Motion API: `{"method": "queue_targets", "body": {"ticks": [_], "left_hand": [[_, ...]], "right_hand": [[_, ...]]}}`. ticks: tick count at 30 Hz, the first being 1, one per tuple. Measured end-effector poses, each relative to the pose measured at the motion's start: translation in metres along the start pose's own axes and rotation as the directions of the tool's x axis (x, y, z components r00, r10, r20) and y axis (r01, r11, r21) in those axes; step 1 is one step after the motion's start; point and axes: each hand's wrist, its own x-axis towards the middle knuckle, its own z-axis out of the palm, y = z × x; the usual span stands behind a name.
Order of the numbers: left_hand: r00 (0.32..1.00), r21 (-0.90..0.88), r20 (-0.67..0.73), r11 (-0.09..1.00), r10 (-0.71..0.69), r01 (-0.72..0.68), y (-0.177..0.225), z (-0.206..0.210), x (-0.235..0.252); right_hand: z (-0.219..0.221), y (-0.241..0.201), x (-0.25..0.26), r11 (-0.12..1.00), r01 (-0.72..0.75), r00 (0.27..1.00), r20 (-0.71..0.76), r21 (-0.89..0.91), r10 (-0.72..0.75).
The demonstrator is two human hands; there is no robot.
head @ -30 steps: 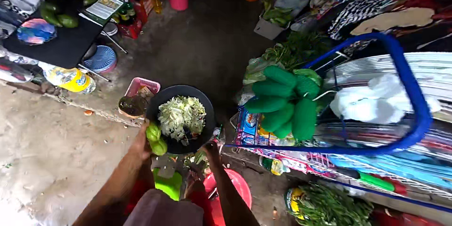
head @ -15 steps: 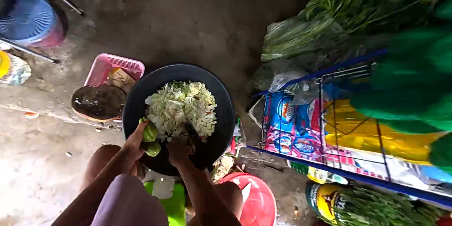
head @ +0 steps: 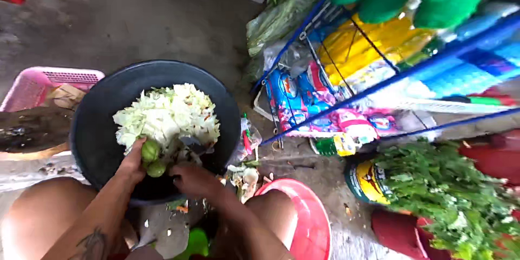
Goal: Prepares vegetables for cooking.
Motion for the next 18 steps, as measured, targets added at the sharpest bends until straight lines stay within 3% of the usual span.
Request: {"method": "queue_targets", "body": {"ticks": [1,3,6,8,10,13,16,18], "left_hand": [[1.0,0.025,-0.009,1.0,-0.011,0.011,-0.006,0.001,-0.005],[0.998,0.13,-0.053,0.991,0.024,-0.016,-0.013,0.009,-0.009],[0.984,0.37,-0.074,0.921,0.162,-0.124,-0.021,0.012,-0.023],[0.958,0.447,-0.037,0.862,0.284,-0.238,-0.019,0.014,-0.04],[0.936,0.451,0.062,0.827,0.347,-0.337,-0.014,0.012,-0.055],[0.922,0.433,0.201,0.814,0.332,-0.387,-0.013,0.008,-0.073],[0.89,0.596,0.262,0.663,0.373,-0.453,-0.02,0.005,-0.087],[0.887,0.613,0.264,0.644,0.379,-0.457,-0.029,0.008,-0.094]], "right_hand": [[-0.004,0.008,-0.021,0.998,0.017,0.99,-0.139,0.06,-0.009],[-0.015,0.042,-0.052,0.994,-0.008,0.888,-0.456,0.106,0.055],[-0.027,0.116,-0.076,0.941,-0.28,0.666,-0.667,0.191,0.334],[-0.031,0.159,-0.079,0.848,-0.443,0.558,-0.651,0.29,0.514],[-0.033,0.185,-0.07,0.779,-0.526,0.518,-0.597,0.341,0.612],[-0.033,0.192,-0.047,0.718,-0.603,0.493,-0.545,0.348,0.678],[-0.033,0.194,-0.027,0.647,-0.676,0.435,-0.517,0.353,0.737],[-0.035,0.194,-0.025,0.623,-0.684,0.407,-0.511,0.379,0.757]]}}
